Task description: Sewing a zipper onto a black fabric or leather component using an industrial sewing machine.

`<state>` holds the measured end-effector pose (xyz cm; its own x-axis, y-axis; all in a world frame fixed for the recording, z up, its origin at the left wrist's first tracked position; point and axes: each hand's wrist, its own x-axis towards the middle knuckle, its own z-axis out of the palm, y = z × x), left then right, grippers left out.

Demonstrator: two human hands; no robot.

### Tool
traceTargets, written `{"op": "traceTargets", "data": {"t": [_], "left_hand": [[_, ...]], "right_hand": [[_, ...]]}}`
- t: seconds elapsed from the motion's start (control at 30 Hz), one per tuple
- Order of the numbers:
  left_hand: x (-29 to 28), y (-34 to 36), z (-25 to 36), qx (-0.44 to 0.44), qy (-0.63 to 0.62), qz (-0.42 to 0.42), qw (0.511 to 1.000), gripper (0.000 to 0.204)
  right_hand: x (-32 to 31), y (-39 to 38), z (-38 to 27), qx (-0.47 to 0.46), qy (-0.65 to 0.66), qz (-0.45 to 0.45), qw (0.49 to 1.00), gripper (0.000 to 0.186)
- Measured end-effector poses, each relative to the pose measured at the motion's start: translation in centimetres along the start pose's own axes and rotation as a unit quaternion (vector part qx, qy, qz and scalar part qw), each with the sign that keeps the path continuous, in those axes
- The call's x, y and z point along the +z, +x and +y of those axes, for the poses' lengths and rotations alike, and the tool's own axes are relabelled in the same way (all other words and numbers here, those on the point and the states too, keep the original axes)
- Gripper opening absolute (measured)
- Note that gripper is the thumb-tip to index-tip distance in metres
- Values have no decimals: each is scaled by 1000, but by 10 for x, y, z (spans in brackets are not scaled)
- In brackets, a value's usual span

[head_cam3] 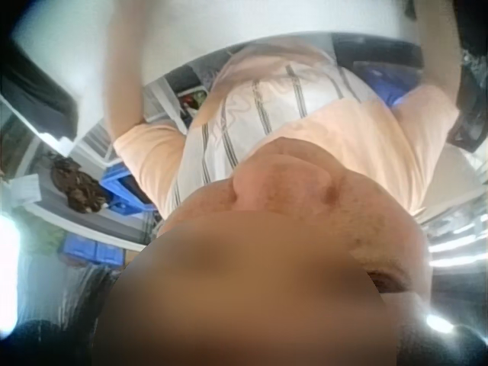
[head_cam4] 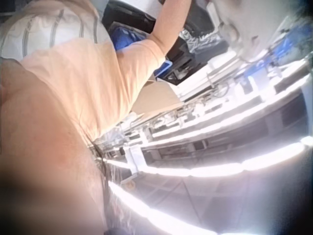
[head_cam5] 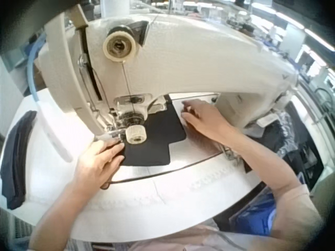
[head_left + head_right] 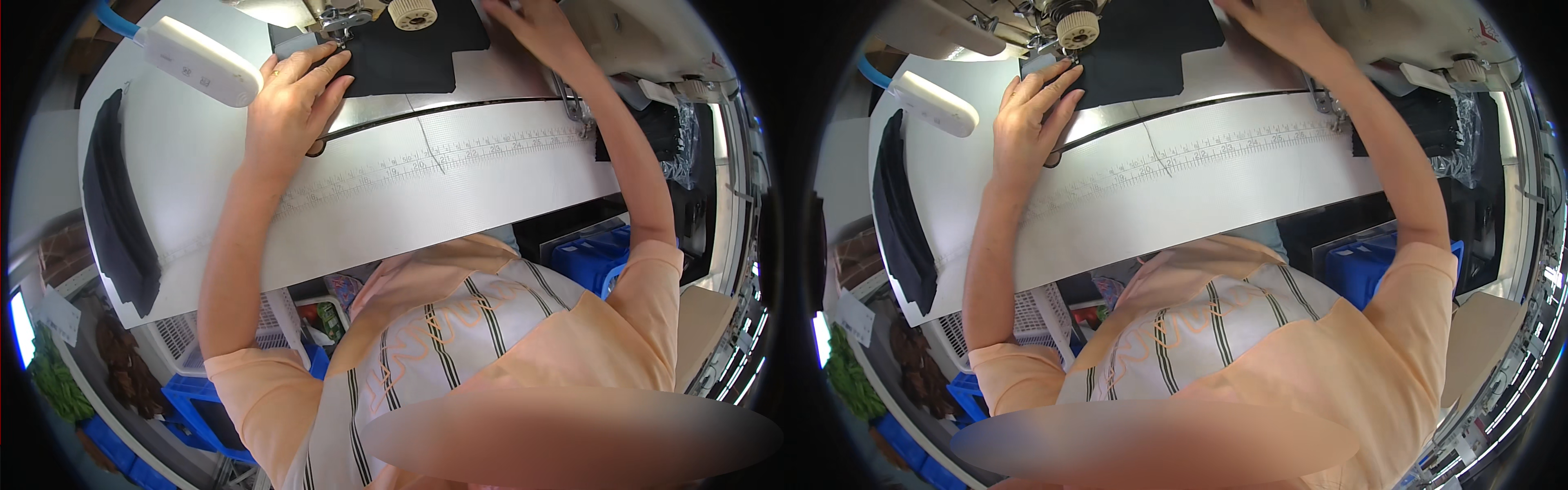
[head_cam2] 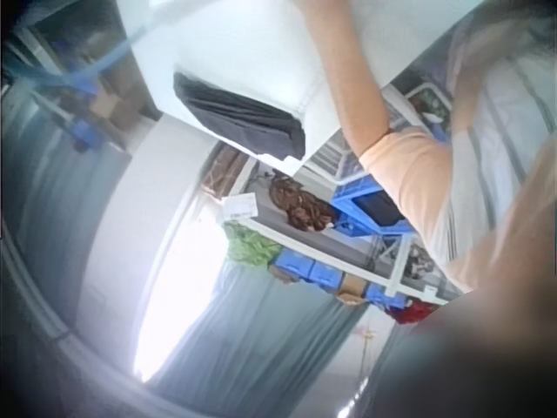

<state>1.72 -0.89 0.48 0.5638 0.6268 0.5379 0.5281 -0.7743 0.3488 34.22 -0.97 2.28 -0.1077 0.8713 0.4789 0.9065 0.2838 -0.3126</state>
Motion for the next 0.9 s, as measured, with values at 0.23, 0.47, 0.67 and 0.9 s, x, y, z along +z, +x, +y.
{"op": "traceTargets", "data": {"t": [0.23,0.47,0.67,0.9], "left_hand": [[-1,-4,0,-10,19,-13,1000,19],[-1,-10,-10,-27,24,-26,999,33],[-8,-9,1,8,84,58,995,22],[1,-13,6,57,84,37,994,36]], "right_hand": [[-10,23,16,53,-100,-16,993,23],[-49,-6,-5,58,-196,-112,972,23],[-81,-99,-69,112,-124,-137,976,27],[-92,-116,-92,159,-116,-184,963,31]]}}
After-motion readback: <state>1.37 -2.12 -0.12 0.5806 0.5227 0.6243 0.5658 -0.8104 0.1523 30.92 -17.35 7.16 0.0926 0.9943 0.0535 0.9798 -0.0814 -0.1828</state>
